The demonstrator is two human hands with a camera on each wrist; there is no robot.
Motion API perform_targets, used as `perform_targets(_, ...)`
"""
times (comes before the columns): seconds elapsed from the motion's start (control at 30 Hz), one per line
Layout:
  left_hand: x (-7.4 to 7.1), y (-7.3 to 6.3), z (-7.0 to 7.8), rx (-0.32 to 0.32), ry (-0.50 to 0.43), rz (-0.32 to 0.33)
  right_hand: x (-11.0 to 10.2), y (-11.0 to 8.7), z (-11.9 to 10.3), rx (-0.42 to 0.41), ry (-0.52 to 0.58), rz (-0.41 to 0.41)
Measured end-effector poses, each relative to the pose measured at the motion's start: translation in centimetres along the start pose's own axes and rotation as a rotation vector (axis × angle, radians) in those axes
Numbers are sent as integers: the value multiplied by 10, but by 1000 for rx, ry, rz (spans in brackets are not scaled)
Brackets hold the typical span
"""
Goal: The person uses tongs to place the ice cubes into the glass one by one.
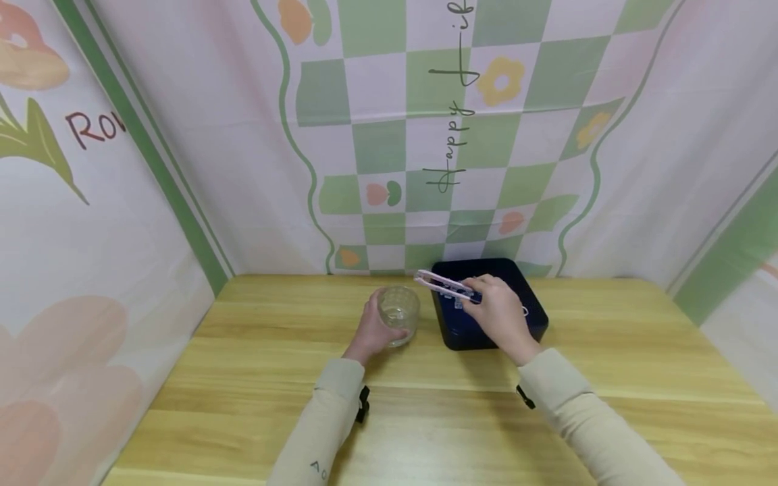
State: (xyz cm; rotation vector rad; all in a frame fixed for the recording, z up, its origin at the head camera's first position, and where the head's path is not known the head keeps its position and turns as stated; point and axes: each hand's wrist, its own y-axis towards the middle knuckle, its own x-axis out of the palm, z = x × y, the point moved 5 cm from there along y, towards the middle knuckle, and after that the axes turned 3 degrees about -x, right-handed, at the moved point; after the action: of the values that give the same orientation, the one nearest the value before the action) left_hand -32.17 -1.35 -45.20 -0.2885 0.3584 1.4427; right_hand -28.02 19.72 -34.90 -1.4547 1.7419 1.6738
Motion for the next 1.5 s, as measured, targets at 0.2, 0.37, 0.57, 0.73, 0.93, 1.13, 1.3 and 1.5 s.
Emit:
perform_targets(0.2, -1, -1, 3, -6, -6, -8, 5, -1, -17, -47, 17, -30)
perform_targets(0.37, -1, -2, 4, -8, -6, -13, 13, -4, -23, -60, 15, -63)
perform_targets(0.57, 0, -1, 2, -15, -21, -21, 18, -8, -27, -71, 4, -89)
perform_targets(0.73, 0, 0, 2, -3, -33, -21, 19, -9, -29, -91, -12, -93)
perform_targets(0.93, 0, 0, 1, 13, -42, -19, 21, -9, -31, -97, -22, -99)
perform_targets(1.13, 1, 0, 1, 16, -42, -25, 21, -9, -31, -104, -30, -100)
perform_targets(1.3, 1, 0, 1, 8, -33, -23, 19, -9, -31, -109, -42, -102)
perform_targets(1.5, -1, 0, 0, 14, -38, -17, 19, -10, -29, -103, -39, -116)
